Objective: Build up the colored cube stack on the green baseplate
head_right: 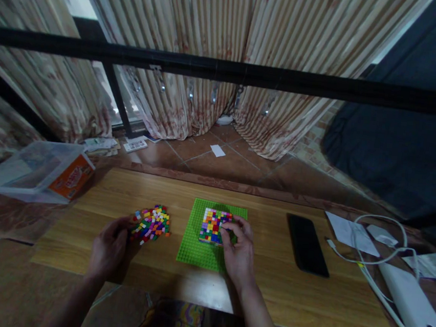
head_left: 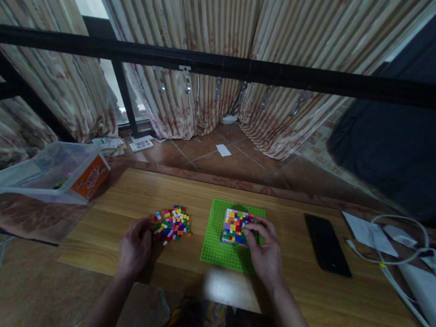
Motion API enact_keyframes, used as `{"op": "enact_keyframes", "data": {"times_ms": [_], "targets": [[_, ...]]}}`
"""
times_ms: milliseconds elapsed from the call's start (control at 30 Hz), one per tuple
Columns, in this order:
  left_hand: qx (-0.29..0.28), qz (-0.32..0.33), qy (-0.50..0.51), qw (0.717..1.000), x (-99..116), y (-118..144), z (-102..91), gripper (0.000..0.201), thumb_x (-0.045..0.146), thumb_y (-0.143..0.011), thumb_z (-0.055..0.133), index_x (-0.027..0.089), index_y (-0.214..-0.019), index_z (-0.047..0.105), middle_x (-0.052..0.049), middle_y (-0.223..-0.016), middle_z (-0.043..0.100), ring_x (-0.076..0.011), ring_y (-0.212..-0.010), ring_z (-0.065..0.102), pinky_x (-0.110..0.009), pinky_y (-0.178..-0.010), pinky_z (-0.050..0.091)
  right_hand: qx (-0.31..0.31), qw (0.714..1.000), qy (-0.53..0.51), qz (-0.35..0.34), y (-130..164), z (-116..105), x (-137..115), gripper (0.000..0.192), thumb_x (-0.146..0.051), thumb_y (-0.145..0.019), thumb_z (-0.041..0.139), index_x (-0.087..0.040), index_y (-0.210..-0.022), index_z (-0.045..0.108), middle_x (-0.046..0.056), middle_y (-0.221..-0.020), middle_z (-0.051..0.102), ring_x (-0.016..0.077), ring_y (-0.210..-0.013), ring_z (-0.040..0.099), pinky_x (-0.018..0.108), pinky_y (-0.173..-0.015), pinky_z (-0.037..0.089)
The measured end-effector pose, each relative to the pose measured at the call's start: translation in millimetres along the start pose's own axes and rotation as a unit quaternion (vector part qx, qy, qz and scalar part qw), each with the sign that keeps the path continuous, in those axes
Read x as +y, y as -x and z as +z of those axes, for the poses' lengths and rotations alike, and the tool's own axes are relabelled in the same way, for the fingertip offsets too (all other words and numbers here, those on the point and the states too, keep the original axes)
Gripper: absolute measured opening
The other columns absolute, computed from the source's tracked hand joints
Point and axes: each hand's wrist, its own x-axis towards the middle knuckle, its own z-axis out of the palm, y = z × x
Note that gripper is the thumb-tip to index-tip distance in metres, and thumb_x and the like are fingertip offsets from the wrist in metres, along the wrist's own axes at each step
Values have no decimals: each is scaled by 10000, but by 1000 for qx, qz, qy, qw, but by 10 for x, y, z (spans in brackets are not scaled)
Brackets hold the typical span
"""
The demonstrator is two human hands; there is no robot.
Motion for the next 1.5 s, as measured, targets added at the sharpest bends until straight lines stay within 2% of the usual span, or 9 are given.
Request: {"op": "enact_keyframes", "data": {"times_ms": [333, 600, 767, 1000, 1167, 1267, 1367, 1433, 1500], "targets": [[-8, -11, -14, 1000, -51, -8, 6, 327, 294, -803, 446, 180, -1026, 657, -88, -1019, 713, -242, -968, 667, -377, -879, 537, 47, 990, -97, 88, 10, 146, 104, 171, -338, -793, 630, -219, -891, 702, 67, -1112, 637, 225, -1099, 573, 400, -982, 419], [-12, -18, -25, 999, -5, -7, 3, 323, 299, -810, 439, 180, -1017, 656, -91, -1036, 703, -245, -986, 660, -378, -883, 532, 94, 967, -165, 170, 0, 261, 143, 209, -323, -697, 660, -195, -861, 679, 41, -947, 672, 203, -899, 598, 335, -811, 456], [-10, -17, -21, 1000, -13, -10, 11, 305, 300, -810, 444, 180, -996, 652, -88, -1020, 703, -244, -980, 660, -376, -886, 531, 111, 959, -183, 187, -8, 292, 107, 203, -324, -684, 661, -192, -837, 662, 13, -845, 651, 179, -798, 584, 313, -747, 448], [-7, -16, -14, 1000, -29, -4, 18, 310, 321, -807, 449, 177, -980, 662, -92, -1012, 707, -248, -972, 661, -378, -892, 528, 121, 948, -217, 197, -19, 304, 75, 211, -330, -645, 697, -195, -803, 661, 4, -807, 658, 168, -753, 579, 304, -711, 450], [-3, -15, -11, 1000, -43, -17, 22, 312, 310, -797, 453, 182, -987, 664, -88, -1014, 711, -244, -962, 666, -365, -880, 533, 95, 944, -263, 176, -8, 115, 62, 230, -348, -636, 735, -198, -799, 673, 5, -831, 679, 159, -766, 600, 303, -734, 464], [-10, -6, -6, 1000, -65, -28, 32, 305, 309, -798, 452, 188, -978, 666, -84, -1012, 711, -241, -949, 668, -358, -861, 539, 142, 944, -239, 176, 3, -83, -18, 249, -370, -662, 735, -198, -833, 679, 19, -854, 692, 164, -789, 616, 309, -747, 470], [-2, -5, 2, 1000, -51, -16, 29, 291, 295, -806, 449, 184, -973, 658, -83, -1010, 708, -235, -940, 667, -355, -848, 542, 173, 947, -205, 175, 58, -213, -212, 239, -381, -702, 721, -196, -847, 678, 27, -849, 703, 164, -771, 623, 306, -735, 475], [6, 4, 9, 1000, -22, 5, 23, 278, 270, -812, 441, 180, -966, 654, -84, -1013, 703, -228, -956, 659, -358, -879, 533, 154, 961, -173, 150, 150, -202, -374, 228, -384, -734, 709, -198, -863, 685, 30, -841, 712, 170, -780, 633, 307, -748, 482], [2, 10, 15, 1000, 3, 27, 23, 280, 242, -818, 438, 176, -984, 653, -83, -1008, 700, -220, -962, 653, -364, -903, 525, 97, 977, -136, 130, 292, -101, -517, 221, -391, -775, 684, -207, -897, 700, 38, -885, 723, 183, -829, 647, 314, -779, 491]]}}
